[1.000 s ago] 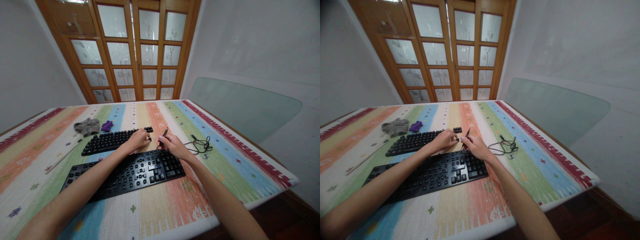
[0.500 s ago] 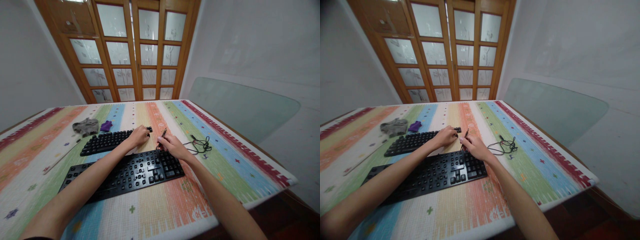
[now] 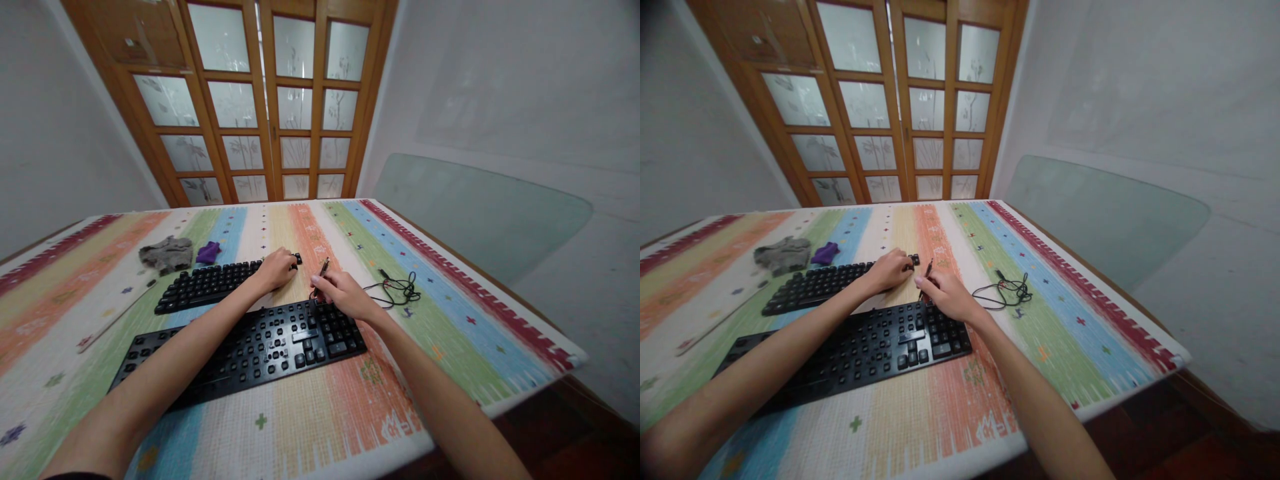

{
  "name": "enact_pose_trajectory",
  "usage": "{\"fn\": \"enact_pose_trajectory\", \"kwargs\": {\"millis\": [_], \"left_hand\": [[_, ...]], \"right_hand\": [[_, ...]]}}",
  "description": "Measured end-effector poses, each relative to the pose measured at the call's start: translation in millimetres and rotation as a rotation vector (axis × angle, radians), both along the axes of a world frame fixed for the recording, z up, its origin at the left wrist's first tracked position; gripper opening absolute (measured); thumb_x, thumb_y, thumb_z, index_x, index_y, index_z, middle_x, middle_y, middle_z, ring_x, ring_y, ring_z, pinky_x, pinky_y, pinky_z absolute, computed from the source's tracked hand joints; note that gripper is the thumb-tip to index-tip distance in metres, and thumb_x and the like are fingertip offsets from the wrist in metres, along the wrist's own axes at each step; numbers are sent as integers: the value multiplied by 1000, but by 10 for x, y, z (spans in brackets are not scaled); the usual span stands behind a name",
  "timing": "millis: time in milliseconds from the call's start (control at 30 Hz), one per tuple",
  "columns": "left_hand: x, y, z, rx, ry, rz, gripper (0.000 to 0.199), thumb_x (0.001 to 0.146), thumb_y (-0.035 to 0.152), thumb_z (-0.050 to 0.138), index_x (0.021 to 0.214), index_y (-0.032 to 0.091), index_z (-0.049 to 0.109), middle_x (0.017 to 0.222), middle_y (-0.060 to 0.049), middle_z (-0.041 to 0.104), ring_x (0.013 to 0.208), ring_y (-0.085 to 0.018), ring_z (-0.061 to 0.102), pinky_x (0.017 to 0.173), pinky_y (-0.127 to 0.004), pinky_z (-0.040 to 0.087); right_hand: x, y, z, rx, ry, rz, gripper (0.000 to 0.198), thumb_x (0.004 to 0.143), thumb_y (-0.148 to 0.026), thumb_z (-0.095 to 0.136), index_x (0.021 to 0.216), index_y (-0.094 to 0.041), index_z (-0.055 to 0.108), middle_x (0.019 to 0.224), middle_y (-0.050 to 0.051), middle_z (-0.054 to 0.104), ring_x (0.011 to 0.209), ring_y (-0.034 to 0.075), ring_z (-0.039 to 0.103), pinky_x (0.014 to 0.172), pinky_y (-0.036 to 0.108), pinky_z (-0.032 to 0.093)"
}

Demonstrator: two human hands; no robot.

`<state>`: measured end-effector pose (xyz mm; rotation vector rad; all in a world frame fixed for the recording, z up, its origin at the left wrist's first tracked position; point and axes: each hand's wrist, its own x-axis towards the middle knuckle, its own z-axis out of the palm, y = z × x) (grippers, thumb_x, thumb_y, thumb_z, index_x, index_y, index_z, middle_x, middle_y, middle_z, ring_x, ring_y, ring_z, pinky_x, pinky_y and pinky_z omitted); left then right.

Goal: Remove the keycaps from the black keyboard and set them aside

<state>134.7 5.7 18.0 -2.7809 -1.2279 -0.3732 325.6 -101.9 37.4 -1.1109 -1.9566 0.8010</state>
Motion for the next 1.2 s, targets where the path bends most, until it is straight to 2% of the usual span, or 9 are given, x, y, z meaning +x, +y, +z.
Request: {"fn": "enact_pose_trajectory", "kwargs": {"millis": [300,500,600,733,833,967,1133,1200], "left_hand": [[23,-10,18,14,47,39,19,81,15,54,88,13,71,84,-12,66,91,-25,58,75,-33,46],[-19,-66,59,32,4,51,17,81,18,57,92,13,69,82,-10,65,89,-25,58,76,-34,47],[-78,-176,98,9,-54,47,17,81,19,59,94,13,68,79,-8,65,84,-24,59,74,-33,47],[-191,-455,107,-93,-129,-25,18,84,23,60,97,13,68,75,-5,64,71,-19,58,70,-31,46],[-277,-704,49,-190,-158,-82,18,87,26,58,97,14,68,72,-3,64,67,-17,59,66,-29,45],[-358,-943,-83,-175,-229,-118,19,90,31,56,94,16,68,76,-4,63,71,-17,58,67,-28,45],[-384,-1025,-201,-156,-324,-67,20,92,31,53,90,17,67,76,-4,58,71,-17,56,65,-28,44],[-382,-1027,-225,-147,-343,-74,19,93,30,53,89,17,66,77,-3,58,72,-17,56,65,-28,45]], "right_hand": [[16,13,-21,-29,-26,18,42,96,-49,44,80,-14,61,65,1,60,62,14,55,62,26,40],[64,6,52,-13,-24,25,36,95,-42,47,74,-15,59,66,1,61,62,14,55,61,26,40],[113,-3,101,-23,-29,53,33,93,-41,50,77,-14,62,67,2,62,62,14,56,60,26,40],[170,-5,127,-133,-70,155,32,91,-42,54,84,-13,67,64,1,63,58,13,57,56,24,41],[185,5,102,-225,-63,212,34,89,-47,57,85,-14,67,63,1,63,55,13,58,53,24,43],[171,15,44,-278,9,276,40,86,-53,60,74,-14,64,65,3,64,55,13,61,54,26,48],[108,-2,2,-384,59,372,38,83,-52,64,81,-15,64,71,2,64,60,14,63,61,29,52],[77,-18,10,-348,20,390,35,83,-50,65,79,-15,63,77,3,66,65,14,62,65,29,52]]}}
